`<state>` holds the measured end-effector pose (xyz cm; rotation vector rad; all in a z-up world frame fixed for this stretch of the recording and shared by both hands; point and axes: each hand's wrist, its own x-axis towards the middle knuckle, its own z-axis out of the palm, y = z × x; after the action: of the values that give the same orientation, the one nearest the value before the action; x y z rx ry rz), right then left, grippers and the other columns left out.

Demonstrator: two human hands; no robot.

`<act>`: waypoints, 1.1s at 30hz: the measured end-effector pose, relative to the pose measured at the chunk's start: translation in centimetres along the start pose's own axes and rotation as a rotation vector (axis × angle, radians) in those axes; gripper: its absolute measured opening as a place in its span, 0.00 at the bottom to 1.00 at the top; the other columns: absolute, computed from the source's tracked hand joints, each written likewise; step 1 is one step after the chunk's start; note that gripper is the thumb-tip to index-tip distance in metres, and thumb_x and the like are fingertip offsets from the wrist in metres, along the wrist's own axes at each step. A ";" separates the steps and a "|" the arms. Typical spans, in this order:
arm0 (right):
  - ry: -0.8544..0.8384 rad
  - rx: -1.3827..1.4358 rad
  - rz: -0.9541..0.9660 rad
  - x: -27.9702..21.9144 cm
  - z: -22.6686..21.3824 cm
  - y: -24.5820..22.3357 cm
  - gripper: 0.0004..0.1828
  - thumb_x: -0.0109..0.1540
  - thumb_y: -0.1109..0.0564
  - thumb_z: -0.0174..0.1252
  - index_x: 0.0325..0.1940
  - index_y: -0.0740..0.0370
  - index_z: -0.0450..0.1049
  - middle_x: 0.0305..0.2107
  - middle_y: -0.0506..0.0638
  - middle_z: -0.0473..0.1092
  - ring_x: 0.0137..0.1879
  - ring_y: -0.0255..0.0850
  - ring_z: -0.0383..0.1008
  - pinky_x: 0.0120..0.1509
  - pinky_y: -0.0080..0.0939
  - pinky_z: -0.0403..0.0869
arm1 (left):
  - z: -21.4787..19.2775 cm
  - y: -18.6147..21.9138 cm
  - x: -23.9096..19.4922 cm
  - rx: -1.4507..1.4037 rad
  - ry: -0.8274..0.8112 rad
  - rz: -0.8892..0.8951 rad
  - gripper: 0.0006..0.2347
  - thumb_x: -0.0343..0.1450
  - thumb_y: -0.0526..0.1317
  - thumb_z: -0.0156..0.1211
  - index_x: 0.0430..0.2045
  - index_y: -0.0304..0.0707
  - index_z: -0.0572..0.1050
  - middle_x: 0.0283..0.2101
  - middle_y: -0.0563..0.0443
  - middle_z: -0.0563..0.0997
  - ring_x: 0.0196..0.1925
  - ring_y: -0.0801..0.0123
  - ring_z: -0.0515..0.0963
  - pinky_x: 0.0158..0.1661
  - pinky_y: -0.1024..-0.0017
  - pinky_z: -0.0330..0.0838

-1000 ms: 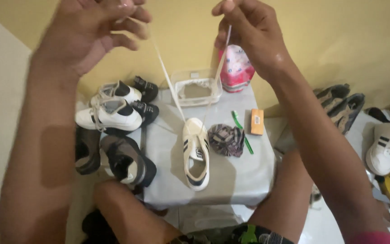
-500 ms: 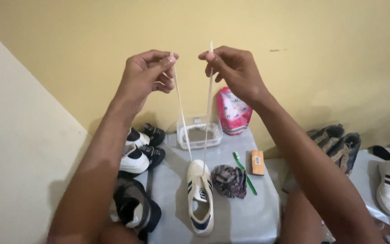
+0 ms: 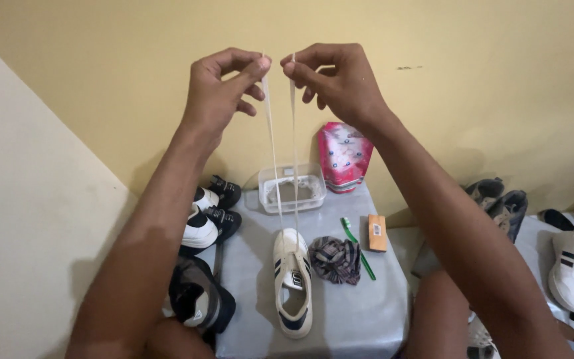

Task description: The person cleans a white sneaker by hand, using a cloth and a toothbrush. They wipe the shoe's surface, dip the cloth into a container of soapy water, and scrub the shoe with the toothbrush. The person also handles the shoelaces, pulling them and adjusting them throughout the process.

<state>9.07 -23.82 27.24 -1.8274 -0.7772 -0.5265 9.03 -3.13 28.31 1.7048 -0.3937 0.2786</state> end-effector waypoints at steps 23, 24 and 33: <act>-0.038 0.070 -0.013 -0.6 -0.4 -0.5 0.11 0.67 0.53 0.64 0.44 0.65 0.81 0.30 0.50 0.76 0.33 0.32 0.75 0.35 0.30 0.76 | -0.3 -0.8 -0.2 0.025 -0.029 0.166 0.06 0.70 0.42 0.69 0.33 0.41 0.83 0.30 0.58 0.83 0.32 0.80 0.80 0.36 0.81 0.77; -0.051 0.099 -0.041 -0.6 -0.4 -0.4 0.11 0.68 0.54 0.63 0.44 0.66 0.81 0.31 0.50 0.76 0.34 0.32 0.73 0.39 0.30 0.75 | -0.3 -0.8 -0.2 0.004 -0.055 0.189 0.05 0.70 0.41 0.69 0.33 0.41 0.82 0.29 0.58 0.82 0.33 0.81 0.79 0.38 0.81 0.75; -0.113 0.042 -0.053 -2.0 -0.3 1.6 0.08 0.72 0.56 0.54 0.46 0.63 0.74 0.35 0.52 0.75 0.42 0.40 0.81 0.54 0.40 0.85 | -0.7 -2.8 -0.4 -0.031 -0.126 0.211 0.05 0.75 0.38 0.59 0.41 0.38 0.77 0.35 0.52 0.83 0.37 0.74 0.85 0.45 0.77 0.87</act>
<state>8.86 -25.08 24.97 -1.8140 -0.9090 -0.4409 9.78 -2.00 25.76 1.6566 -0.6702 0.3181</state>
